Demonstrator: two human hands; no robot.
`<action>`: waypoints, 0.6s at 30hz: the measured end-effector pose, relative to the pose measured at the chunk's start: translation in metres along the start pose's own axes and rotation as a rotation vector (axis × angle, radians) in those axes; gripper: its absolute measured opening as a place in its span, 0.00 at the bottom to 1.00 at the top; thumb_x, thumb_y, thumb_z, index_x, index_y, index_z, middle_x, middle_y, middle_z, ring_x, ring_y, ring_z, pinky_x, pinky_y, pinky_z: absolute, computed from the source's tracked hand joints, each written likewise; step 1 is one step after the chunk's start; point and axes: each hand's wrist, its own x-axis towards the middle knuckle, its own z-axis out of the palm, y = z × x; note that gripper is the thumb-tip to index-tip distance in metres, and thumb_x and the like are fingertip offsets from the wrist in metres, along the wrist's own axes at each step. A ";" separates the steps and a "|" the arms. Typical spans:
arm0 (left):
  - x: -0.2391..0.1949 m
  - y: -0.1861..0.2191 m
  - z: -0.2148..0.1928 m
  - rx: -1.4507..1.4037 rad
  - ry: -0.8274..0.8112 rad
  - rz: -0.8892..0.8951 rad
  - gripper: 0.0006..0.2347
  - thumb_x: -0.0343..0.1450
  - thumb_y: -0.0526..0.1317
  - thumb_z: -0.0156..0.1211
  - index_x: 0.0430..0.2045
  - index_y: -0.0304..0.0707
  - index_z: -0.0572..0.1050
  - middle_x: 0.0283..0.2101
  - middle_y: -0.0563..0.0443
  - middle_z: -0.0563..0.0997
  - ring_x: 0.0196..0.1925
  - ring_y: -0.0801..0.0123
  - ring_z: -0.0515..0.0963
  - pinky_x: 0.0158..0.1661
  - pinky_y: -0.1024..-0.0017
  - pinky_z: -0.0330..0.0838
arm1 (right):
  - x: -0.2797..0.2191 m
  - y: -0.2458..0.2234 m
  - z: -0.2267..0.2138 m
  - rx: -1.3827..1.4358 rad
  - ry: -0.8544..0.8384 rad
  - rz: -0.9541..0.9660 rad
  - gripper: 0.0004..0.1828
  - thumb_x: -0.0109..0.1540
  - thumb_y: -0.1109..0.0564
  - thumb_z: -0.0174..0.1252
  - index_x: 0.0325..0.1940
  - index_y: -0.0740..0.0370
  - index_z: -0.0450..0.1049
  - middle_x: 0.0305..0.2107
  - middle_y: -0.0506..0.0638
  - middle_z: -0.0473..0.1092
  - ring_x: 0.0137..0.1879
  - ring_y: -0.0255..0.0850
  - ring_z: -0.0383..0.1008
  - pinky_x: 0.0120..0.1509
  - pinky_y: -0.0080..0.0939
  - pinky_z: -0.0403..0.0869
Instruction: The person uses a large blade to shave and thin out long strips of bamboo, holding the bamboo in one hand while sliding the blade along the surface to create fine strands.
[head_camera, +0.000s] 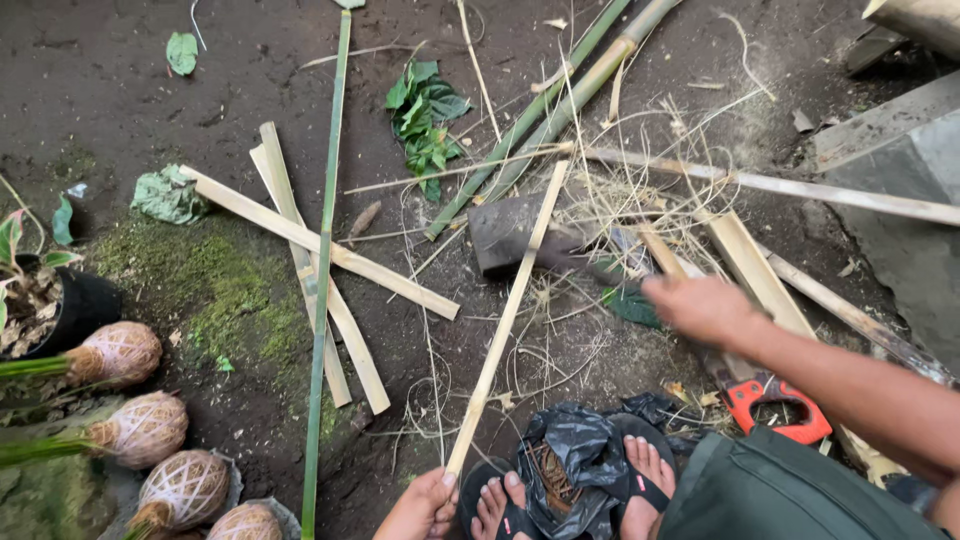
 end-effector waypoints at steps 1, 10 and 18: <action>0.008 -0.004 -0.011 0.006 -0.004 0.003 0.11 0.79 0.44 0.52 0.31 0.37 0.67 0.17 0.58 0.60 0.15 0.78 0.56 0.16 0.78 0.49 | -0.004 -0.006 0.005 0.001 0.006 0.006 0.12 0.67 0.47 0.47 0.53 0.48 0.61 0.36 0.55 0.75 0.41 0.53 0.80 0.44 0.54 0.79; 0.019 -0.045 -0.068 0.068 -0.033 0.065 0.11 0.81 0.42 0.51 0.34 0.31 0.69 0.20 0.56 0.65 0.19 0.75 0.63 0.21 0.78 0.57 | 0.038 0.077 -0.004 0.143 0.189 0.134 0.11 0.68 0.48 0.46 0.50 0.53 0.65 0.38 0.58 0.77 0.42 0.58 0.81 0.45 0.59 0.79; -0.006 -0.025 -0.047 -0.321 -0.105 -0.114 0.12 0.78 0.43 0.47 0.29 0.34 0.67 0.17 0.53 0.63 0.14 0.76 0.58 0.17 0.77 0.52 | 0.017 0.031 0.016 0.385 0.295 0.169 0.17 0.67 0.45 0.48 0.49 0.60 0.64 0.34 0.66 0.77 0.43 0.67 0.78 0.50 0.66 0.74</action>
